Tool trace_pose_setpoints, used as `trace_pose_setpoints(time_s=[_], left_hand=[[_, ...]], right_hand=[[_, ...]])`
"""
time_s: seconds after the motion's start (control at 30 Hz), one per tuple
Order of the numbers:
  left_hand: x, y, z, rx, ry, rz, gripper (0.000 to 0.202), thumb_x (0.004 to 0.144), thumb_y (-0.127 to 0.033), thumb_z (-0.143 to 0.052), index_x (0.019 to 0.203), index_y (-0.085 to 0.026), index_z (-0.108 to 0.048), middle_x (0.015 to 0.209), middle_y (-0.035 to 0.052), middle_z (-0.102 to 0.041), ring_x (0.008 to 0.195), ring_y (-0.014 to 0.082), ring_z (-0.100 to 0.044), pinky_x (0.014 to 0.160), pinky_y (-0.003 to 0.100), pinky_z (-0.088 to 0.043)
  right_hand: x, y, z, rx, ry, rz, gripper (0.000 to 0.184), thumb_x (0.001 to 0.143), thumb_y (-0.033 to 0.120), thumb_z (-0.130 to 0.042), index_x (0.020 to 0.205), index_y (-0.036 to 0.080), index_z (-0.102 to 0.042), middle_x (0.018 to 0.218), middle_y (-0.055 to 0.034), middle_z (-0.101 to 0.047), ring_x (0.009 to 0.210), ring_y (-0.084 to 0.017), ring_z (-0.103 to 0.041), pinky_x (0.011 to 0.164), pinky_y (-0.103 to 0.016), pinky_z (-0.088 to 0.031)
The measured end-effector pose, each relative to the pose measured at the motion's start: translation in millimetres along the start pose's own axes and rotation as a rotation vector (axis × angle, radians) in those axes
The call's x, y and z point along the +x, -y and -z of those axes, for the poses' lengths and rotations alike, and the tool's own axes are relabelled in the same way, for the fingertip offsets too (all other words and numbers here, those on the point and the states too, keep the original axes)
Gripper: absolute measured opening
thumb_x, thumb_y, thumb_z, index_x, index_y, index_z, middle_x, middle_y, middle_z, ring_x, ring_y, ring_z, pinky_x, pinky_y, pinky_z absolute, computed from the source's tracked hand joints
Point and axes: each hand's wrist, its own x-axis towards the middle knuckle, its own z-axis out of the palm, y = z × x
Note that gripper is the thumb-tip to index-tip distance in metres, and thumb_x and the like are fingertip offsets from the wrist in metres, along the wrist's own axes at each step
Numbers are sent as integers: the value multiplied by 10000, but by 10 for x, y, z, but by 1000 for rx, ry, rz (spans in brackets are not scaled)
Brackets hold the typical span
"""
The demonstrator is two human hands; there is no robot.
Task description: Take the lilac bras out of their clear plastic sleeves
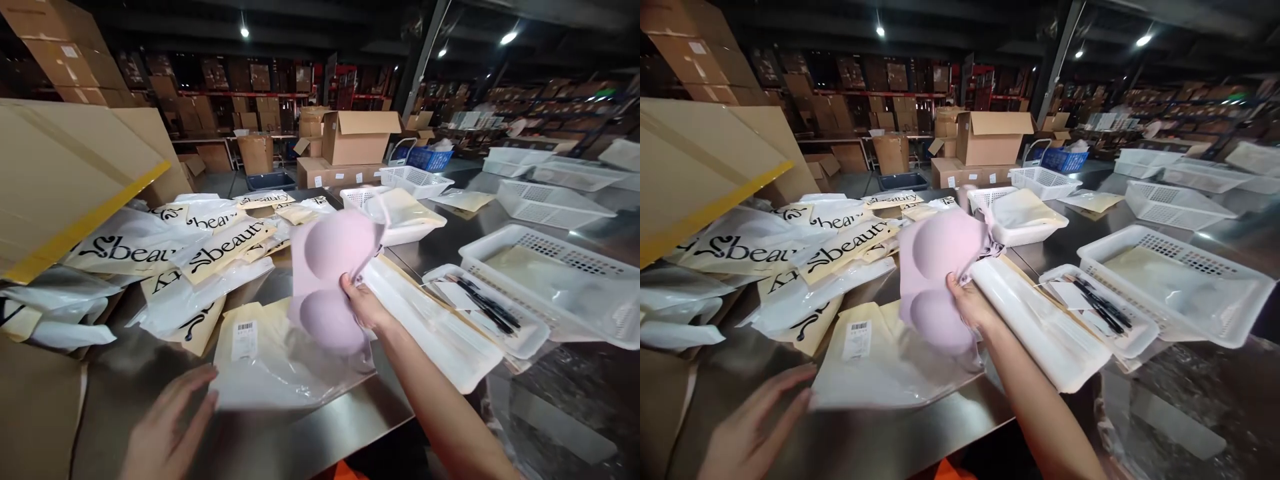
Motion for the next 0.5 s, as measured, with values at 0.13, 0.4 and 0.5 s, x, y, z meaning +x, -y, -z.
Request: trace_pose_setpoints(time_s=[0.13, 0.4, 0.5], left_hand=[[-64, -176, -461, 130, 144, -518, 272, 833, -302, -633, 1089, -242, -706, 1256, 36, -671, 1196, 282, -614, 931, 343, -568], [-433, -169, -1177, 371, 959, -414, 623, 771, 30, -394, 1322, -144, -628, 1293, 203, -598, 1148, 385, -618, 722, 433, -620], [-370, -197, -1160, 309, 976, -356, 622, 745, 69, -319, 1223, -103, -678, 1253, 213, -633, 1101, 374, -650, 754, 462, -602]], right_hand=[[-30, 216, 170, 476, -178, -195, 659, 1060, 474, -179, 1583, 75, -144, 1124, -125, -560, 919, -26, -610, 918, -122, -546], [-189, 222, 268, 484, -302, -95, 581, 1044, 429, -249, 1545, 136, -243, 1199, -96, -537, 1015, -20, -612, 1021, -125, -532], [-263, 169, 320, 426, -358, -88, 630, 994, 494, -347, 1482, 95, -332, 1248, -114, -509, 1098, -55, -597, 1060, -166, -527]])
